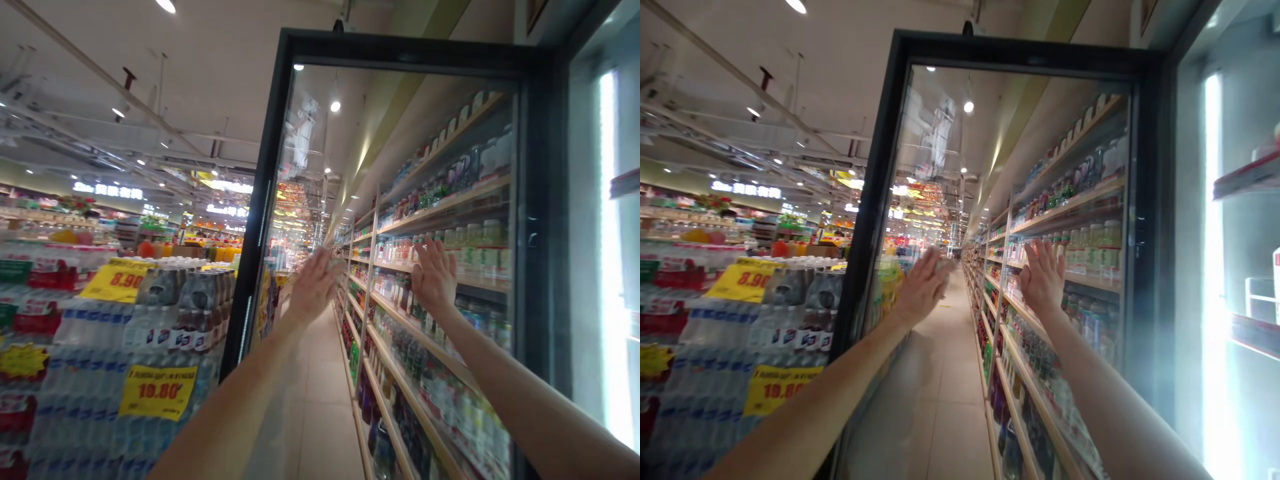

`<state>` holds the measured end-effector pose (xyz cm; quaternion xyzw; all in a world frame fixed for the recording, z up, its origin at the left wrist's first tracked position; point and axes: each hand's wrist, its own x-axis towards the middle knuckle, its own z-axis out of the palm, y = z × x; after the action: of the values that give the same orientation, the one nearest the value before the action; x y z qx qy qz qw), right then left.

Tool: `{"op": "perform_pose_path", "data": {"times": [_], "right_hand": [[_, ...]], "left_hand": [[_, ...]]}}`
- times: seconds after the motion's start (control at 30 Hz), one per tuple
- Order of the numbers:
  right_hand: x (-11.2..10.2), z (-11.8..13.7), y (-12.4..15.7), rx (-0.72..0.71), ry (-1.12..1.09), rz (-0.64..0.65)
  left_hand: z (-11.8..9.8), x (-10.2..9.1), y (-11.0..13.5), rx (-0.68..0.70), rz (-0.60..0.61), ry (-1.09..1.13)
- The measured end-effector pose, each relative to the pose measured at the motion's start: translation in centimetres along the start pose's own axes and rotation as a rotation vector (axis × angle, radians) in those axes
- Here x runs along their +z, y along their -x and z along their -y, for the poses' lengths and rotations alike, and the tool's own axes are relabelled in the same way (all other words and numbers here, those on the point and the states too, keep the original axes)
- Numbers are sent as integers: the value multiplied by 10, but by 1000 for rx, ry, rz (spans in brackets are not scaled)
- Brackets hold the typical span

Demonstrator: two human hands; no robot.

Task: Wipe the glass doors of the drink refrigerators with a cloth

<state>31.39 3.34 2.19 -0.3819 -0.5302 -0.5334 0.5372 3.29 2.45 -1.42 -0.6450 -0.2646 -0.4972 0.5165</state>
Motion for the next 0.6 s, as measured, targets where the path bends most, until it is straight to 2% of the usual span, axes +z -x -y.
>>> {"op": "perform_pose_path", "data": {"times": [0.07,0.13,0.2,0.27,0.33,0.4,0.43,0.5,0.6], "right_hand": [[0,0,-1,13,2,2],[-1,0,-3,22,4,4],[-2,4,-3,36,3,11],[-3,15,0,83,3,24],[-4,32,8,87,-7,50],[-5,49,19,22,-29,80],[-5,56,25,-22,-41,89],[-5,64,32,-70,-53,85],[-4,66,35,-59,-57,83]], "left_hand": [[31,-11,6,-212,-74,-54],[35,-14,10,-318,-116,-72],[11,-8,11,-250,-94,-42],[-27,4,13,-51,-11,20],[-59,14,14,72,52,50],[-69,17,16,114,71,55],[-65,15,19,110,62,52],[-43,5,26,53,23,35],[2,-12,40,-192,-73,-35]]}}
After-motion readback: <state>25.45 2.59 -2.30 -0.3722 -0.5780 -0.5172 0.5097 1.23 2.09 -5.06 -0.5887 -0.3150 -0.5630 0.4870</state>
